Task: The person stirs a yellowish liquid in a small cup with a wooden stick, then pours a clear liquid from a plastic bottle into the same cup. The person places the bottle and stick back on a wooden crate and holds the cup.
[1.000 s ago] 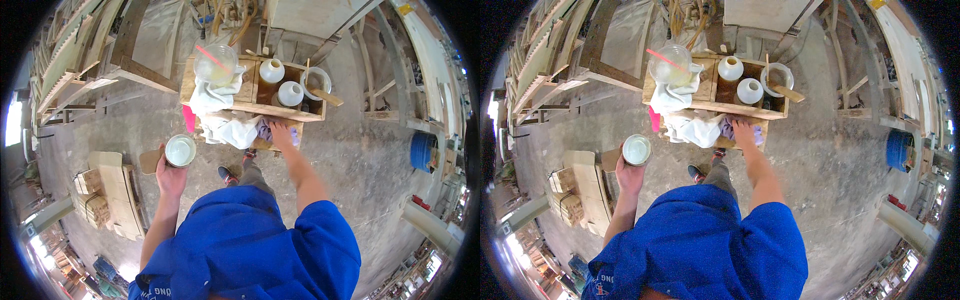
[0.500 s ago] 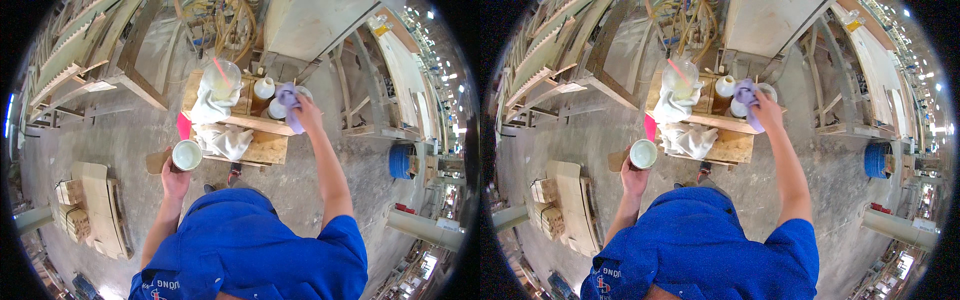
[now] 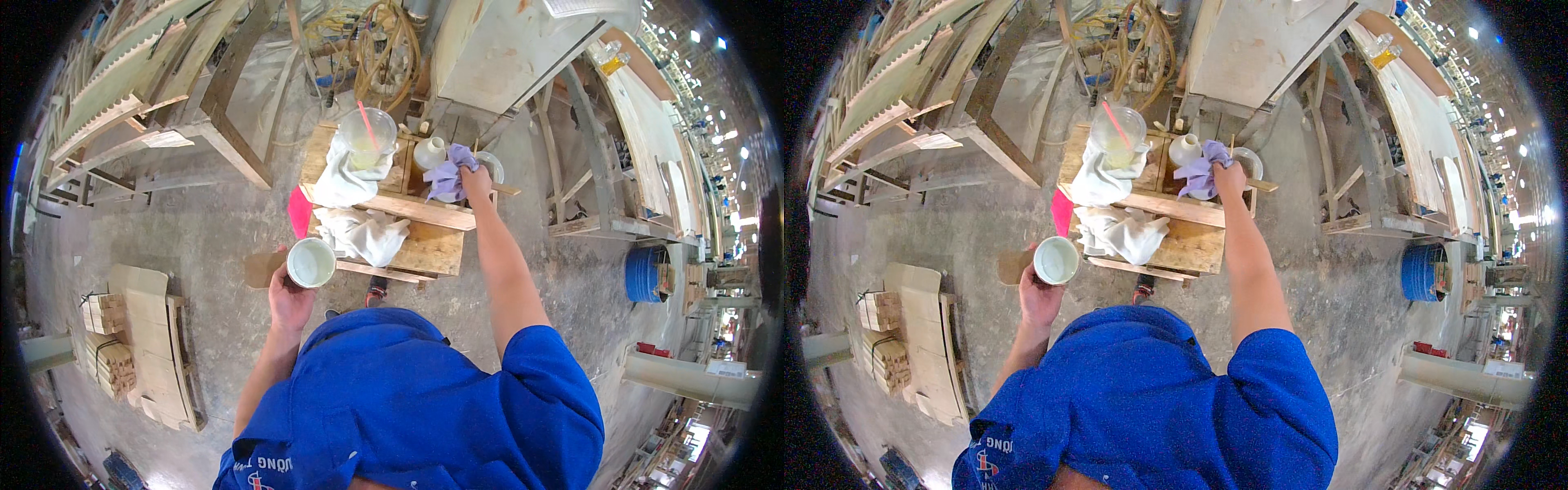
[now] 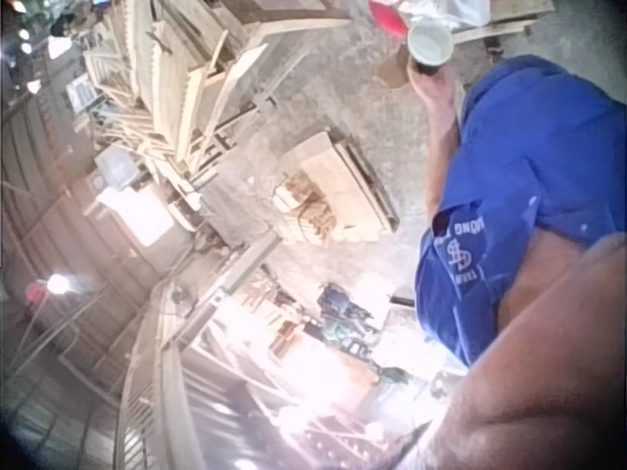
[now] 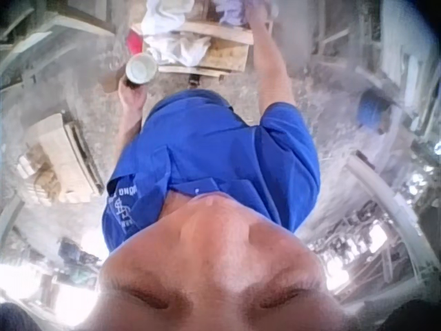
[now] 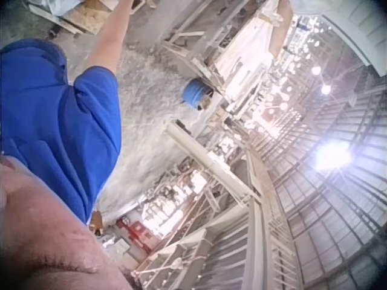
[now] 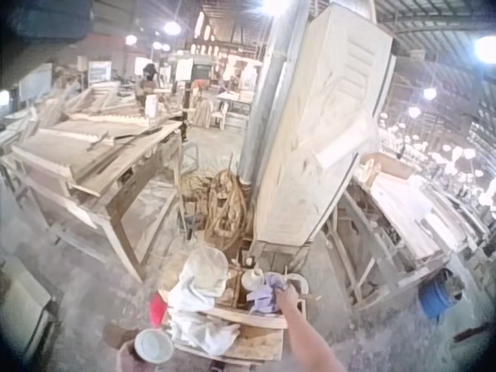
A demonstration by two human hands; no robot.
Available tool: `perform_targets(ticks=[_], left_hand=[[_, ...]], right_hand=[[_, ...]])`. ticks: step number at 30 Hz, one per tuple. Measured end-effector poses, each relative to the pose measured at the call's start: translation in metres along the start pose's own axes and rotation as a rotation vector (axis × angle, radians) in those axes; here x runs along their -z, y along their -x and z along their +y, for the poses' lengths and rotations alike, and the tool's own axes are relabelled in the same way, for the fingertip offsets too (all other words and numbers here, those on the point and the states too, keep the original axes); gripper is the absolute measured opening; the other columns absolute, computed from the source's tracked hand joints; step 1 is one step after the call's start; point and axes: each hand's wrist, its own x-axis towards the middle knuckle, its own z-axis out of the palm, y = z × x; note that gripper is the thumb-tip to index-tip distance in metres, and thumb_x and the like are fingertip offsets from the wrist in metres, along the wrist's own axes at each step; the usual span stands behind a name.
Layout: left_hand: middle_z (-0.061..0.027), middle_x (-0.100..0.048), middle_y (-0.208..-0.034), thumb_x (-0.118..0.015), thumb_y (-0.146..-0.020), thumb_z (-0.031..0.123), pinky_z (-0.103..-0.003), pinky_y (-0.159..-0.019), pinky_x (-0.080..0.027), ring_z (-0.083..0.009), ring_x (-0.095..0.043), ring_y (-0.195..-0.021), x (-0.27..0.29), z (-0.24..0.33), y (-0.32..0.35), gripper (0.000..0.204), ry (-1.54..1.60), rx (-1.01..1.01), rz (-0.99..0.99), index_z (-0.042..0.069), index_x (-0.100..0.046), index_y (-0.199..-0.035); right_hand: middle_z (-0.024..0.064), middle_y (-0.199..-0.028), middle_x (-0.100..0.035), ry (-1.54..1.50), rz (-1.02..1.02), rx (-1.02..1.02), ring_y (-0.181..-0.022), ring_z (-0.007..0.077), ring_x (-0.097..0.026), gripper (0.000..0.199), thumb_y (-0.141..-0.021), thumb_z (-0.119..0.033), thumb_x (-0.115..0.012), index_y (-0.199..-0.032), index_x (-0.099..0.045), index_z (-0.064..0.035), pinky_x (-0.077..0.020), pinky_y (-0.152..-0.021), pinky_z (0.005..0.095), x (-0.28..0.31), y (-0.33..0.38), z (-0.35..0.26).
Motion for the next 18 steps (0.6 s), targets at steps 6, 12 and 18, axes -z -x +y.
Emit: perform_targets(ticks=[6, 12, 18], left_hand=[[-0.0069, -0.053, -0.123, -0.041, -0.09, 0.012, -0.042, -0.096, -0.043, -0.0221, -0.053, -0.113, 0.003, 0.019, -0.001, 0.041, -0.072, -0.031, -0.006, 0.014, -0.039, -0.132], [-0.0074, -0.053, -0.124, -0.04, -0.09, 0.013, -0.043, -0.096, -0.042, -0.0222, -0.052, -0.114, -0.009, 0.012, -0.005, 0.045, -0.117, 0.032, -0.019, 0.015, -0.037, -0.135], [-0.0072, -0.052, -0.125, -0.036, -0.091, 0.015, -0.044, -0.097, -0.042, -0.0228, -0.051, -0.115, -0.003, 0.004, -0.007, 0.045, -0.198, 0.086, 0.046, 0.015, -0.036, -0.137]], right_hand=[[0.0246, -0.086, -0.064, -0.364, -0.098, 0.139, -0.088, 0.04, -0.06, 0.042, -0.076, -0.034, -0.066, -0.091, -0.056, 0.0043, -0.0461, -0.076, 0.0449, -0.012, 0.041, -0.025], [0.0198, -0.083, -0.065, 0.386, -0.004, 0.265, -0.077, 0.0335, -0.065, 0.035, -0.08, -0.038, -0.061, -0.09, -0.057, -0.0039, -0.0514, -0.068, 0.0454, 0.011, 0.052, -0.023], [0.0112, -0.072, -0.062, 0.46, -0.126, 0.684, -0.067, 0.0311, -0.062, 0.015, -0.074, -0.021, -0.057, -0.084, -0.053, -0.0089, -0.048, -0.058, 0.0444, 0.014, 0.099, 0.024]])
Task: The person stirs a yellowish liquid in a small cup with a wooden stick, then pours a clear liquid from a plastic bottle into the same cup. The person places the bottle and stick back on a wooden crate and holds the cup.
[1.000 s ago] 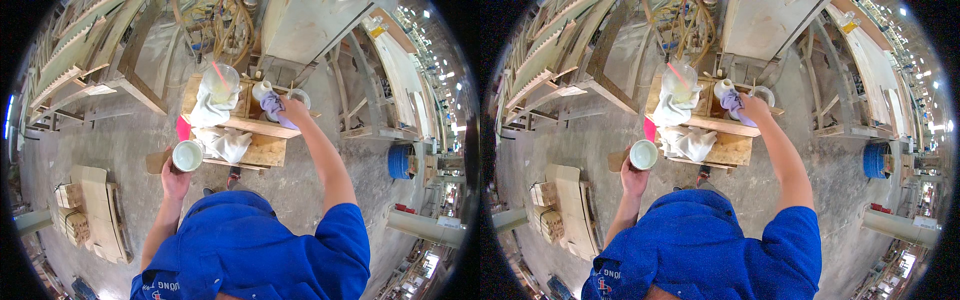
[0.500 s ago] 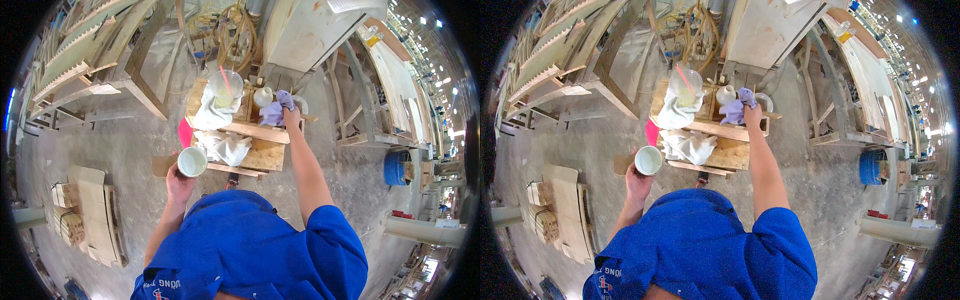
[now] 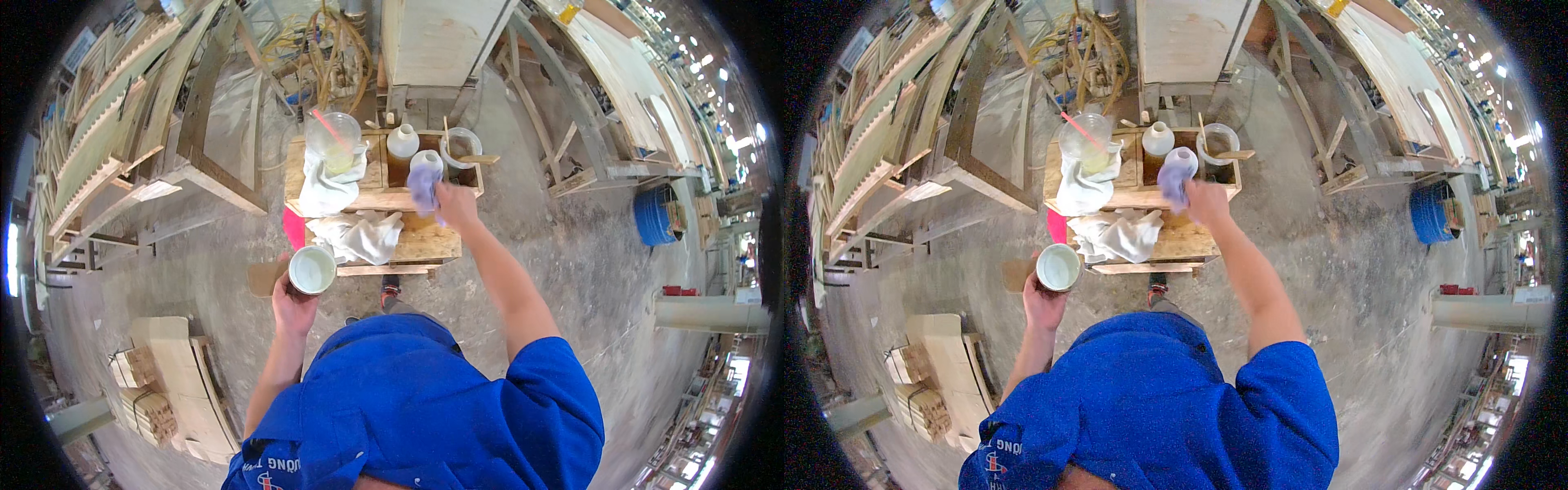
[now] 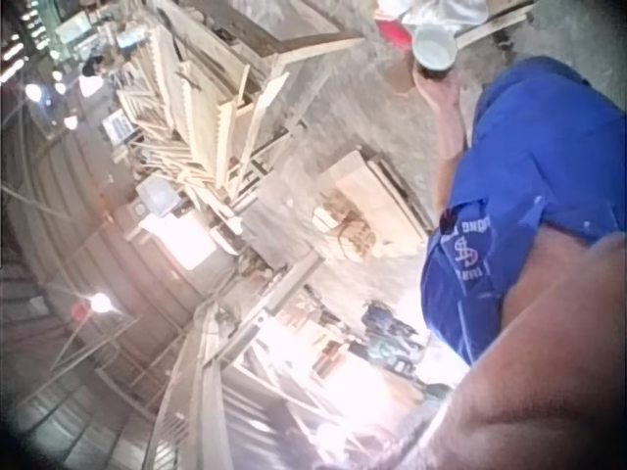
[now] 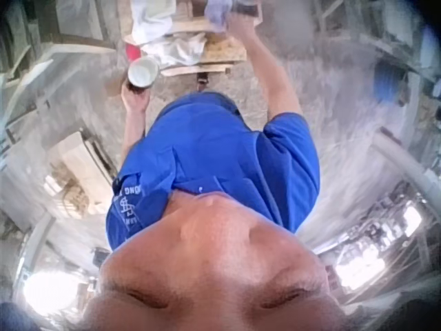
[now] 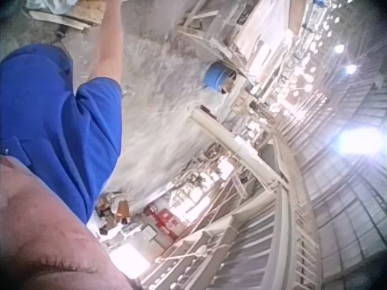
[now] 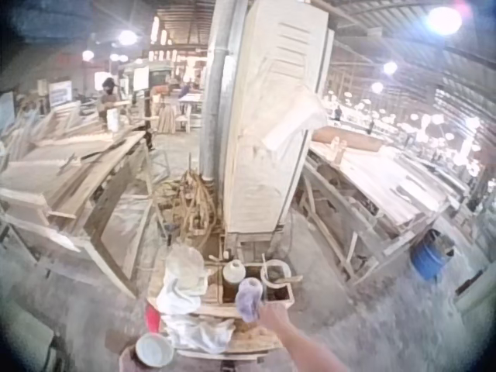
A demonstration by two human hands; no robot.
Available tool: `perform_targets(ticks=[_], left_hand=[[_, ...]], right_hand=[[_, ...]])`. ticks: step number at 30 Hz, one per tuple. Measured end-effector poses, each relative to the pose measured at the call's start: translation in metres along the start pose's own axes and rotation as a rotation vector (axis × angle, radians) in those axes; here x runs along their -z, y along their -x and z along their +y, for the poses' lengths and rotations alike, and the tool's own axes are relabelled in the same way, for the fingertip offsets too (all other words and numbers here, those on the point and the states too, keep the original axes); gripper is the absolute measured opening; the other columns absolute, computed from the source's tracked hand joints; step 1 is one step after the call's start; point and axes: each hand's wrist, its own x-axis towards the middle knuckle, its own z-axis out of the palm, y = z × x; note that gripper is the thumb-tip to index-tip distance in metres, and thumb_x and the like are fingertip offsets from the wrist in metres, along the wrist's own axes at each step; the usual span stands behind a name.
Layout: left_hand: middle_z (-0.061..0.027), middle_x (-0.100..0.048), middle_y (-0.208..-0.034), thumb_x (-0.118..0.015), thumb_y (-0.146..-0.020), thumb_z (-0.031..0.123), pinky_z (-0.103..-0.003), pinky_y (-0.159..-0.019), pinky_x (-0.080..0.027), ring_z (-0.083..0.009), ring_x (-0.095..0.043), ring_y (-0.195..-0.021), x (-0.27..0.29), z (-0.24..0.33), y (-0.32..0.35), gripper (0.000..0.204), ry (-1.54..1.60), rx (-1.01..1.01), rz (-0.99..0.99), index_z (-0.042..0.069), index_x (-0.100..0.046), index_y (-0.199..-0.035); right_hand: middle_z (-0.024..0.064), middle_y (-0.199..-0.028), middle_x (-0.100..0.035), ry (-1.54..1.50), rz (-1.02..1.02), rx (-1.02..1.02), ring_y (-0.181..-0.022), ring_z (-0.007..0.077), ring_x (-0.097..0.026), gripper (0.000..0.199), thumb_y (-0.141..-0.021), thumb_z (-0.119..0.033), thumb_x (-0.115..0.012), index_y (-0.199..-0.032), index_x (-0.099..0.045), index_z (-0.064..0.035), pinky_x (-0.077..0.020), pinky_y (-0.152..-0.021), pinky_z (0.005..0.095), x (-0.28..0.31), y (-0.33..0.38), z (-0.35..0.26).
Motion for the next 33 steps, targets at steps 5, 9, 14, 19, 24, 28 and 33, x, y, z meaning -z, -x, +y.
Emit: perform_targets(ticks=[5, 9, 14, 19, 24, 28, 33], left_hand=[[-0.0067, -0.051, -0.127, -0.033, -0.092, 0.018, -0.045, -0.096, -0.042, -0.0236, -0.051, -0.116, -0.011, -0.003, -0.003, 0.045, -0.063, 0.021, 0.026, 0.016, -0.037, -0.136], [-0.0067, -0.05, -0.128, -0.033, -0.092, 0.018, -0.046, -0.097, -0.042, -0.0245, -0.049, -0.118, -0.028, -0.003, -0.012, 0.044, -0.112, 0.049, 0.015, 0.017, -0.037, -0.136], [-0.0068, -0.049, -0.129, -0.035, -0.092, 0.017, -0.046, -0.098, -0.04, -0.0252, -0.048, -0.119, -0.038, 0.006, -0.017, 0.044, -0.103, -0.035, 0.063, 0.018, -0.039, -0.135], [-0.0075, -0.052, -0.127, -0.035, -0.091, 0.015, -0.045, -0.1, -0.039, -0.0253, -0.049, -0.118, -0.062, -0.006, -0.027, 0.041, -0.012, -0.059, 0.026, 0.015, -0.043, -0.132], [-0.0089, -0.054, -0.125, -0.035, -0.092, 0.013, -0.045, -0.101, -0.038, -0.0252, -0.049, -0.117, -0.05, 0.005, -0.019, 0.036, 0.016, -0.197, 0.055, 0.011, -0.049, -0.125], [-0.0081, -0.054, -0.124, -0.035, -0.092, 0.014, -0.045, -0.099, -0.04, -0.0245, -0.051, -0.116, -0.041, 0.01, 0.005, 0.035, 0.037, -0.272, 0.045, 0.014, -0.048, -0.126], [-0.0057, -0.053, -0.125, -0.036, -0.093, 0.019, -0.043, -0.099, -0.039, -0.022, -0.048, -0.119, -0.015, 0.008, 0.022, 0.037, 0.006, -0.313, 0.055, 0.014, -0.045, -0.128]], right_hand=[[0.012, -0.083, -0.063, -0.106, -0.243, 0.026, -0.078, 0.0303, -0.063, 0.025, -0.076, -0.019, -0.055, -0.099, -0.051, -0.0098, -0.0493, -0.065, 0.0421, -0.05, 0.079, 0.018], [0.0136, -0.092, -0.063, -0.036, -0.305, -0.355, -0.086, 0.0297, -0.063, 0.038, -0.078, -0.02, -0.059, -0.113, -0.05, -0.0086, -0.0499, -0.071, 0.0395, -0.072, 0.08, 0.031], [0.0168, -0.109, -0.059, -0.796, -0.038, -0.01, -0.09, 0.0321, -0.061, 0.067, -0.075, -0.017, -0.067, -0.133, -0.035, -0.0054, -0.0485, -0.08, 0.0396, -0.065, 0.028, -0.026], [0.0219, -0.136, -0.036, -1.188, 0.419, -0.59, -0.126, 0.0343, -0.037, 0.085, -0.074, -0.016, -0.068, -0.14, -0.018, 0.0013, -0.0331, -0.103, 0.0367, -0.073, -0.067, -0.07], [0.0249, -0.141, -0.028, -1.031, 0.577, -0.884, -0.131, 0.037, -0.027, 0.099, -0.068, -0.016, -0.072, -0.143, -0.009, -0.0021, -0.0209, -0.109, 0.0403, -0.064, -0.131, -0.11], [0.0229, -0.141, -0.028, -1.042, 0.62, -0.945, -0.13, 0.0369, -0.029, 0.097, -0.063, -0.009, -0.072, -0.141, -0.015, -0.0026, -0.0224, -0.109, 0.04, -0.069, -0.148, -0.089], [0.0187, -0.13, -0.04, -1.086, 0.752, -0.911, -0.123, 0.035, -0.037, 0.09, -0.055, -0.002, -0.074, -0.134, -0.031, -0.0001, -0.0271, -0.106, 0.0385, -0.07, -0.149, -0.079]])
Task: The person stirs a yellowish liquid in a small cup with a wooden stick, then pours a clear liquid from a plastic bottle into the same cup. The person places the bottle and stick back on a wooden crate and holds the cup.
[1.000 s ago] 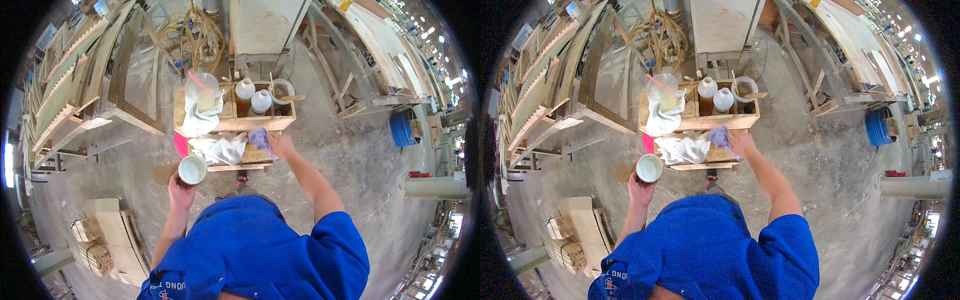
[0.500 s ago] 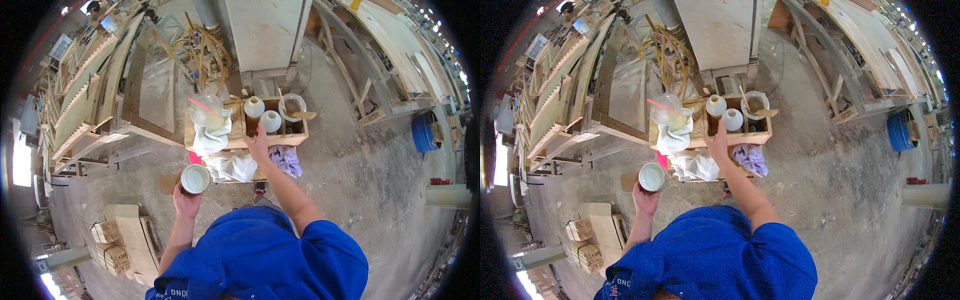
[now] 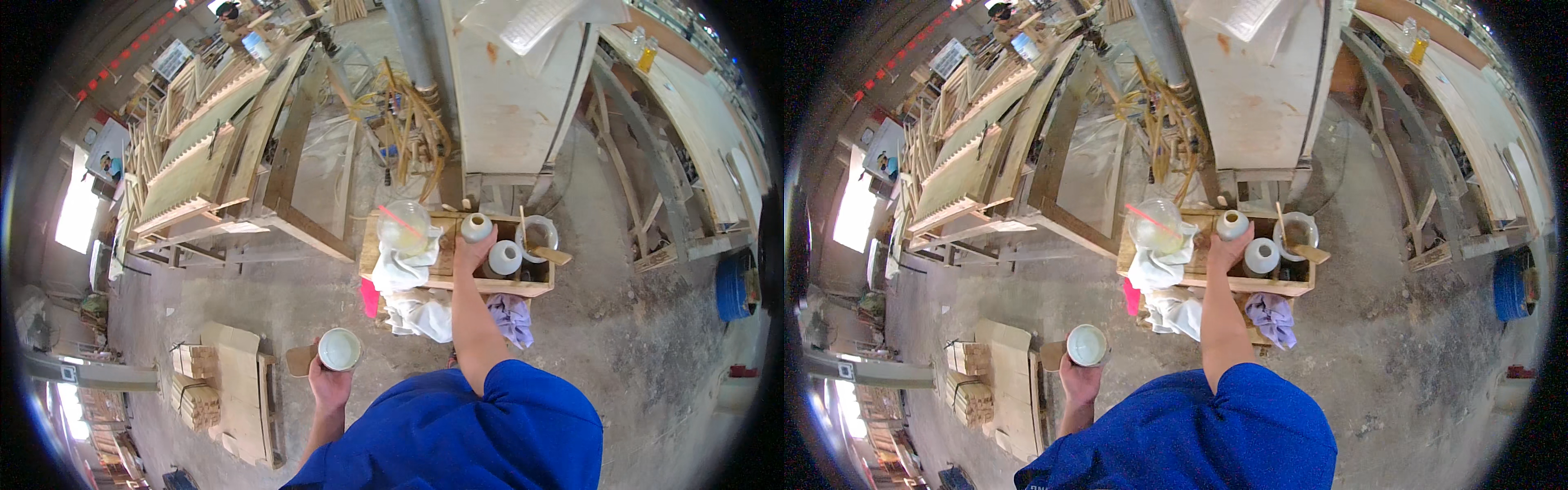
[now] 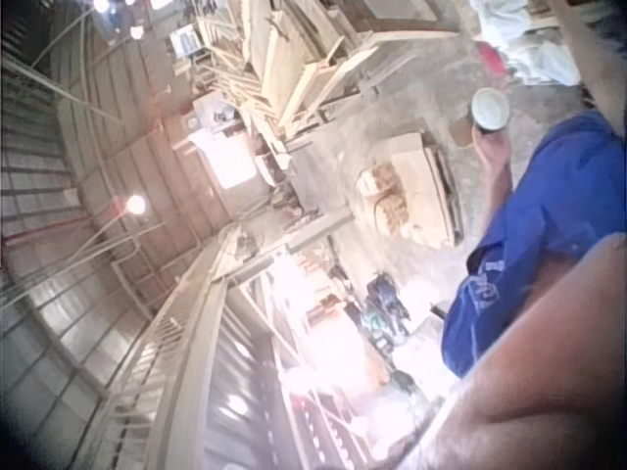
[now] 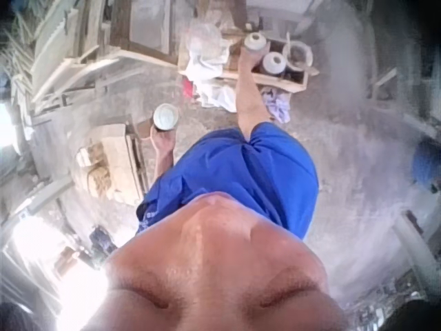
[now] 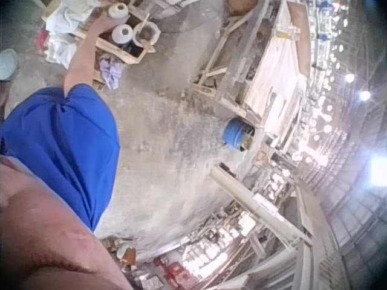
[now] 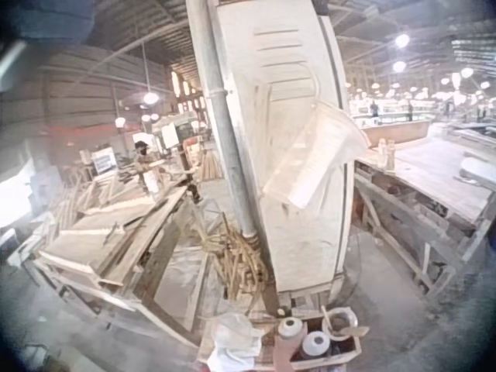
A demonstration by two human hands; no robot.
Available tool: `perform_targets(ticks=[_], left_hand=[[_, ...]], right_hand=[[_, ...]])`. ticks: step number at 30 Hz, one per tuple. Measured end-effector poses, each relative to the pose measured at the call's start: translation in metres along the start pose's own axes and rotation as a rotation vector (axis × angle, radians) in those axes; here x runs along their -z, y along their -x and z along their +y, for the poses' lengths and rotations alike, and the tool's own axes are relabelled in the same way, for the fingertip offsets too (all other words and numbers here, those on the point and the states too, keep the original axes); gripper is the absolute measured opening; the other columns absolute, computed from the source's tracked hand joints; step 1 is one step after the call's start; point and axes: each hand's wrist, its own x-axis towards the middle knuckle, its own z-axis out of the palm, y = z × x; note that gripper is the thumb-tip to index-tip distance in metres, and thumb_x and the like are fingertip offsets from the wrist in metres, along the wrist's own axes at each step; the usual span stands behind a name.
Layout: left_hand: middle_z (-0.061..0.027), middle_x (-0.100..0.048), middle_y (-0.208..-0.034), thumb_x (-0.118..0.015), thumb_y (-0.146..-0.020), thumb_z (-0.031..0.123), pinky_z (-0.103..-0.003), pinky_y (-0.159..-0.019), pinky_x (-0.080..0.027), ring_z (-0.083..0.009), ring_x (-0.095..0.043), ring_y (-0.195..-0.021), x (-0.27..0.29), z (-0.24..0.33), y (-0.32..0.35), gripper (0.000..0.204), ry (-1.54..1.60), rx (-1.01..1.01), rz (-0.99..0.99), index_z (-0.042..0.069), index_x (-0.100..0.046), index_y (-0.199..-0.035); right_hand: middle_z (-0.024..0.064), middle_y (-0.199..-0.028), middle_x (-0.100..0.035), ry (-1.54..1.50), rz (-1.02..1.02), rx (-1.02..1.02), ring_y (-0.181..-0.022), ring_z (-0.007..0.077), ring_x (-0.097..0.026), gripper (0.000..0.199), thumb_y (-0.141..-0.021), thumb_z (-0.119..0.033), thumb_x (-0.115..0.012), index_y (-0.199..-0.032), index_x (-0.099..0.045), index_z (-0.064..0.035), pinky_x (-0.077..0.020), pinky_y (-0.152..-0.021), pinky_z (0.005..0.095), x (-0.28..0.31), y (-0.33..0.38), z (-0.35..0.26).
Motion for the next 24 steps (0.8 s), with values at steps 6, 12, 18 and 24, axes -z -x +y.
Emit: perform_targets(ticks=[6, 12, 18, 24], left_hand=[[-0.0079, -0.052, -0.125, -0.037, -0.091, 0.014, -0.041, -0.099, -0.041, -0.0228, -0.05, -0.117, 0.033, -0.001, 0.001, 0.037, -0.197, -0.048, -0.034, 0.009, -0.046, -0.126], [-0.0077, -0.052, -0.126, -0.036, -0.092, 0.015, -0.044, -0.099, -0.04, -0.0242, -0.05, -0.117, 0.007, 0.016, -0.003, 0.036, 0.016, 0.135, -0.01, 0.012, -0.046, -0.127], [-0.0083, -0.054, -0.123, -0.038, -0.092, 0.017, -0.044, -0.097, -0.041, -0.0239, -0.052, -0.113, 0.0, 0.026, -0.01, 0.035, 0.087, 0.276, -0.147, 0.01, -0.047, -0.125], [-0.0103, -0.055, -0.119, -0.041, -0.092, 0.021, -0.043, -0.096, -0.042, -0.0231, -0.052, -0.113, 0.016, 0.042, -0.014, 0.033, 0.074, 0.343, -0.309, 0.002, -0.051, -0.117]], right_hand=[[0.019, -0.122, -0.047, 0.022, -0.096, 0.312, -0.117, 0.034, -0.043, 0.081, -0.055, -0.007, -0.075, -0.127, -0.04, 0.0, -0.0326, -0.101, 0.0393, 0.025, 0.004, -0.035], [0.0148, -0.125, -0.046, -0.391, -0.074, 0.631, -0.117, 0.0287, -0.045, 0.09, -0.058, -0.011, -0.081, -0.133, -0.032, -0.0027, -0.0381, -0.098, 0.0396, 0.094, -0.003, -0.158], [0.0104, -0.121, -0.05, -0.834, -0.378, 0.632, -0.107, 0.021, -0.053, 0.079, -0.064, -0.002, -0.075, -0.131, -0.035, -0.0052, -0.0461, -0.091, 0.0364, 0.185, -0.003, -0.24], [0.0135, -0.107, -0.061, 0.291, -0.851, 0.907, -0.1, 0.0285, -0.06, 0.078, -0.059, -0.022, -0.078, -0.127, -0.043, -0.0073, -0.047, -0.087, 0.0379, 0.218, 0.073, -0.286]])
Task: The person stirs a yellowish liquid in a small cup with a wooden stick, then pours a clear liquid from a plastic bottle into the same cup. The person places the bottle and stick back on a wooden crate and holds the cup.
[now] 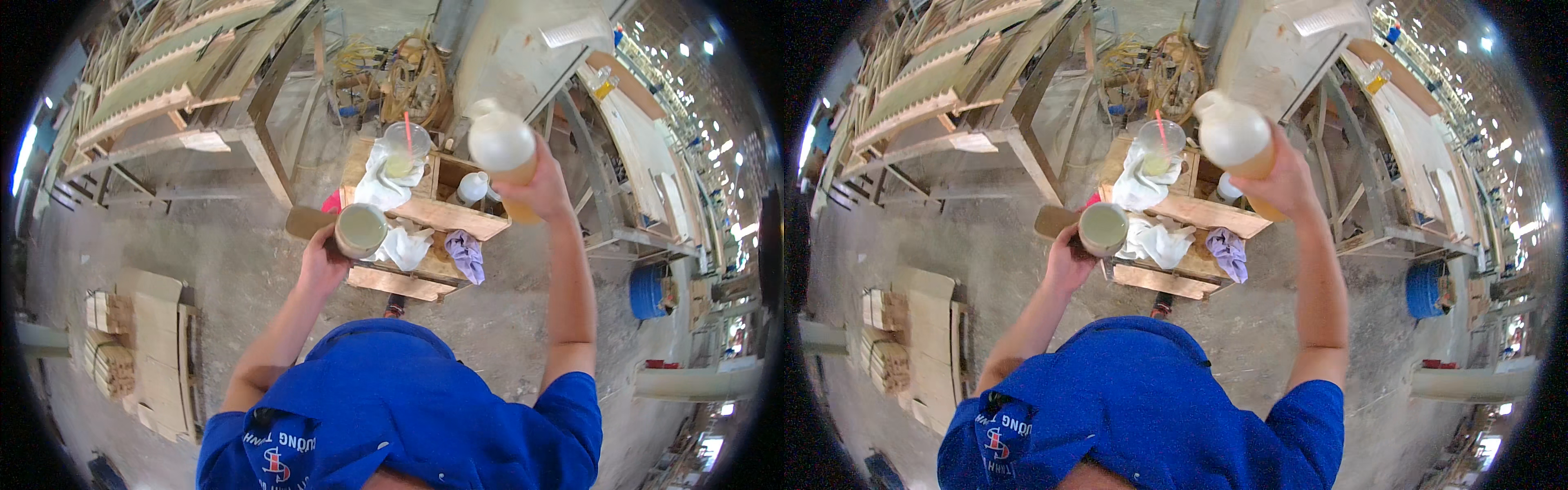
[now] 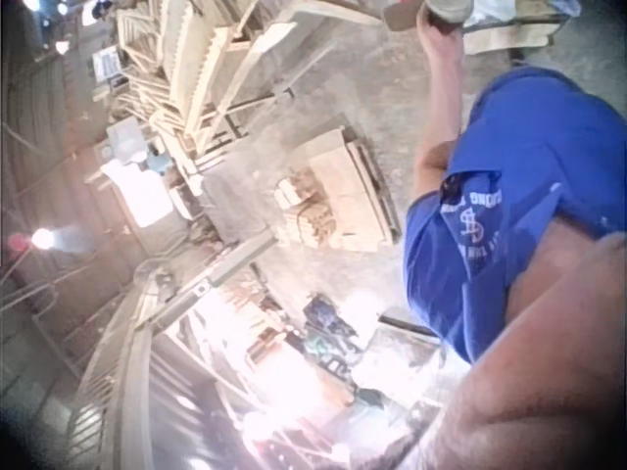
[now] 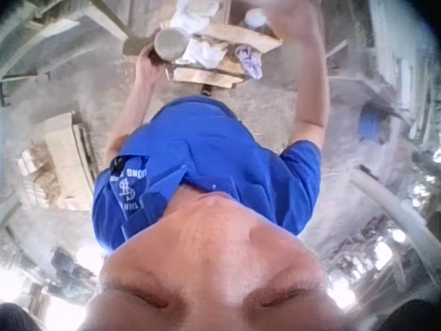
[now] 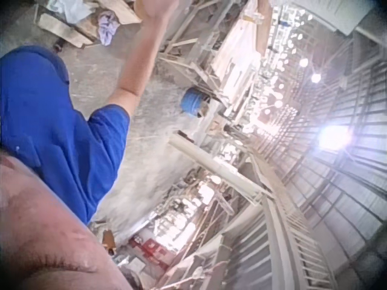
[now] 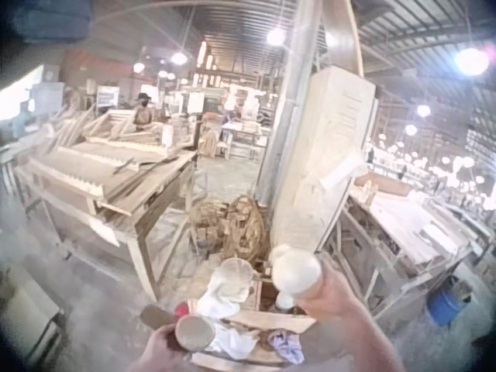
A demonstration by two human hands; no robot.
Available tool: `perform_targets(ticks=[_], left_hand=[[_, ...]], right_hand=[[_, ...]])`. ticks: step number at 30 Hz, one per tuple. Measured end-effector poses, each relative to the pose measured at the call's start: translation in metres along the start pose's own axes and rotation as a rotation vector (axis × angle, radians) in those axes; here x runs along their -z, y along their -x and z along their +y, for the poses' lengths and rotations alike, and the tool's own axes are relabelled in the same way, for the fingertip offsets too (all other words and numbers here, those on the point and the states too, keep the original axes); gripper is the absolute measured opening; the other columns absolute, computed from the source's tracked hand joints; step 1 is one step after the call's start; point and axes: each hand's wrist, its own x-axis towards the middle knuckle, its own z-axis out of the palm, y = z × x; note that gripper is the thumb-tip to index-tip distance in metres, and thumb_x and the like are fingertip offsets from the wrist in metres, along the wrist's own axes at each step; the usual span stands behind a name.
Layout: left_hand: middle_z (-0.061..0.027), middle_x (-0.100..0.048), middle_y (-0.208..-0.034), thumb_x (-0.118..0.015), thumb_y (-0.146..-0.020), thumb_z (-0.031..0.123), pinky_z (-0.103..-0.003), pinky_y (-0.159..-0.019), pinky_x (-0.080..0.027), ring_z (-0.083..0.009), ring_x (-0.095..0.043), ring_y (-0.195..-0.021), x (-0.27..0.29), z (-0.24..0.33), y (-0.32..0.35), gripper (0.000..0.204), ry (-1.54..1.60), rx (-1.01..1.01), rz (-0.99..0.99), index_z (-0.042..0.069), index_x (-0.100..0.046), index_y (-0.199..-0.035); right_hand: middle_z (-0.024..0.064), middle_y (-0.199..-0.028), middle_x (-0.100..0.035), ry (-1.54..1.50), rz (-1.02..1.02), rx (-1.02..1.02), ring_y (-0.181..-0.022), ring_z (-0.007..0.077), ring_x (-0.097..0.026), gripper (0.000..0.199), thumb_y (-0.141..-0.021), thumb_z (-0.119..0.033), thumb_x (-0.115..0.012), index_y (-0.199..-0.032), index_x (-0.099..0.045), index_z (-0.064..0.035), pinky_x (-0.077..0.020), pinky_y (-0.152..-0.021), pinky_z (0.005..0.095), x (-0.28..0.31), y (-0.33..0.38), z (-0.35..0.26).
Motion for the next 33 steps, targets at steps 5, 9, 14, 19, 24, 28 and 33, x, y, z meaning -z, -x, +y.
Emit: perform_targets(ticks=[5, 9, 14, 19, 24, 28, 33], left_hand=[[-0.011, -0.05, -0.126, -0.039, -0.095, 0.023, -0.044, -0.098, -0.041, -0.0261, -0.05, -0.116, -0.008, -0.005, 0.006, 0.037, -0.04, 0.046, 0.01, 0.003, -0.045, -0.124], [-0.0104, -0.049, -0.126, -0.039, -0.096, 0.023, -0.047, -0.095, -0.043, -0.0258, -0.05, -0.116, -0.006, -0.011, 0.018, 0.035, 0.02, 0.06, -0.03, 0.005, -0.044, -0.125], [-0.0106, -0.049, -0.126, -0.038, -0.096, 0.024, -0.056, -0.094, -0.043, -0.0293, -0.049, -0.116, -0.004, -0.012, 0.035, 0.037, 0.11, 0.13, -0.001, 0.008, -0.039, -0.129], [-0.0149, -0.044, -0.129, -0.032, -0.097, 0.029, -0.064, -0.088, -0.044, -0.0369, -0.047, -0.117, 0.001, -0.011, 0.048, 0.041, 0.116, 0.18, -0.053, 0.005, -0.035, -0.13], [-0.0149, -0.043, -0.13, -0.03, -0.097, 0.028, -0.062, -0.088, -0.045, -0.0366, -0.046, -0.118, 0.009, -0.013, 0.059, 0.041, 0.12, 0.203, -0.107, 0.005, -0.033, -0.131], [-0.0142, -0.042, -0.132, -0.031, -0.097, 0.028, -0.062, -0.089, -0.045, -0.0362, -0.045, -0.119, 0.016, -0.013, 0.064, 0.041, 0.099, 0.219, -0.106, 0.006, -0.032, -0.132], [-0.014, -0.043, -0.131, -0.03, -0.097, 0.027, -0.061, -0.09, -0.044, -0.0355, -0.046, -0.118, 0.016, -0.015, 0.067, 0.041, 0.074, 0.255, -0.06, 0.006, -0.032, -0.132]], right_hand=[[0.0182, -0.1, -0.063, 0.593, -0.529, 0.075, -0.093, 0.0354, -0.06, 0.081, -0.055, -0.026, -0.073, -0.128, -0.042, -0.0117, -0.048, -0.08, 0.0418, 0.012, -0.013, -0.096], [0.016, -0.091, -0.064, 0.854, -0.773, 0.151, -0.086, 0.0336, -0.062, 0.068, -0.053, -0.023, -0.073, -0.115, -0.048, -0.0099, -0.0495, -0.075, 0.0415, 0.005, -0.031, -0.149], [0.0156, -0.083, -0.065, 1.085, -0.998, 0.174, -0.081, 0.0333, -0.063, 0.056, -0.052, -0.022, -0.075, -0.1, -0.051, -0.0072, -0.0505, -0.072, 0.041, -0.008, -0.046, -0.204], [0.0145, -0.081, -0.065, 1.21, -1.131, 0.142, -0.078, 0.0328, -0.063, 0.061, -0.051, -0.023, -0.073, -0.107, -0.052, -0.0091, -0.05, -0.07, 0.0412, -0.018, -0.05, -0.24], [0.0154, -0.086, -0.065, 1.256, -1.224, 0.111, -0.081, 0.0314, -0.064, 0.053, -0.055, -0.025, -0.075, -0.099, -0.053, -0.0067, -0.0515, -0.073, 0.0403, -0.027, -0.047, -0.27], [0.0149, -0.087, -0.065, 1.28, -1.245, 0.144, -0.082, 0.0308, -0.064, 0.053, -0.055, -0.027, -0.074, -0.1, -0.054, -0.0067, -0.0516, -0.073, 0.0398, -0.033, -0.045, -0.282], [0.0144, -0.087, -0.065, 1.303, -1.245, 0.12, -0.082, 0.0303, -0.064, 0.054, -0.055, -0.027, -0.074, -0.1, -0.054, -0.0069, -0.0516, -0.074, 0.0397, -0.036, -0.043, -0.291]])
